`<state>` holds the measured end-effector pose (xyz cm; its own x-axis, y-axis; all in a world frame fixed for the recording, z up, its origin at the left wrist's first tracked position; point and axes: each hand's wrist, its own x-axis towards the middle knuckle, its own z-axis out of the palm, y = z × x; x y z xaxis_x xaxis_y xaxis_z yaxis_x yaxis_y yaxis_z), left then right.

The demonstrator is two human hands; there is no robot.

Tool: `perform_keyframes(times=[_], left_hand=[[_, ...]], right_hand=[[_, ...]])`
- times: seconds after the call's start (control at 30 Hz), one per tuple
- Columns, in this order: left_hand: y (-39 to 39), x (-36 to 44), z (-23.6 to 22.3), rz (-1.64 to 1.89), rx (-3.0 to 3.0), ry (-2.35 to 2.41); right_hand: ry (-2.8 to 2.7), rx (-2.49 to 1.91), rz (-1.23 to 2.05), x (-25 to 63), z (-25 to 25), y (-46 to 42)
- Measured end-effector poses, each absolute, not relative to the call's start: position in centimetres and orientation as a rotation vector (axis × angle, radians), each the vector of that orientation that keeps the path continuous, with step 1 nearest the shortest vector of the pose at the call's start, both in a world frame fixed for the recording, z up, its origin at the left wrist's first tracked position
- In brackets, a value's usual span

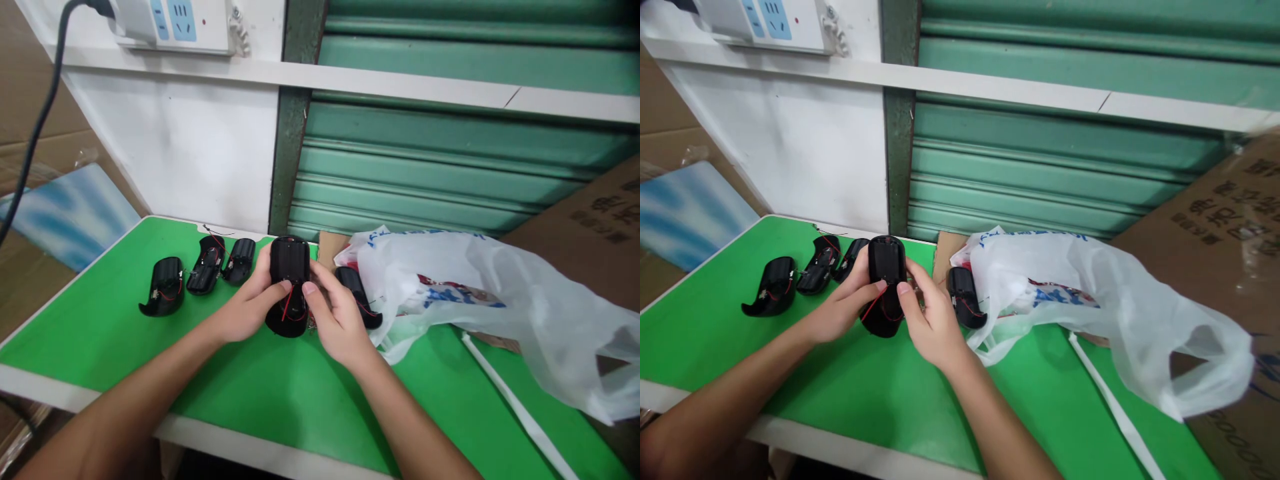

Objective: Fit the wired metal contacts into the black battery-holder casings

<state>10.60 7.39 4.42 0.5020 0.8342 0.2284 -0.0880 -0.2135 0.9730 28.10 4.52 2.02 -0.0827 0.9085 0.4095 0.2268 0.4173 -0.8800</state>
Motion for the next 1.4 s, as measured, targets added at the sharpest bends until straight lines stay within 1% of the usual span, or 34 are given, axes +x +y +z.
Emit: perform_keyframes(times=[0.17, 0.37, 0.8, 1.4], left_hand=[[7.4, 10.8, 4.6, 0.958, 1.478, 0.639], [7.3, 11.0, 4.1, 0.971, 1.668, 0.733], [7.1, 11.0, 4.2, 0.998, 1.888, 0.767], [7.0, 11.9, 2.1, 1.09, 1.988, 0.878]], right_hand=[[-1.524, -1.028, 0.809, 28.0, 2.1, 4.4], [-1.526, -1.117, 0.809, 27.7, 2.1, 4.4], [-1.635, -1.135, 0.781, 27.8, 2.1, 4.6], [-1.532, -1.207, 0.795, 26.2, 0.3, 4.6]])
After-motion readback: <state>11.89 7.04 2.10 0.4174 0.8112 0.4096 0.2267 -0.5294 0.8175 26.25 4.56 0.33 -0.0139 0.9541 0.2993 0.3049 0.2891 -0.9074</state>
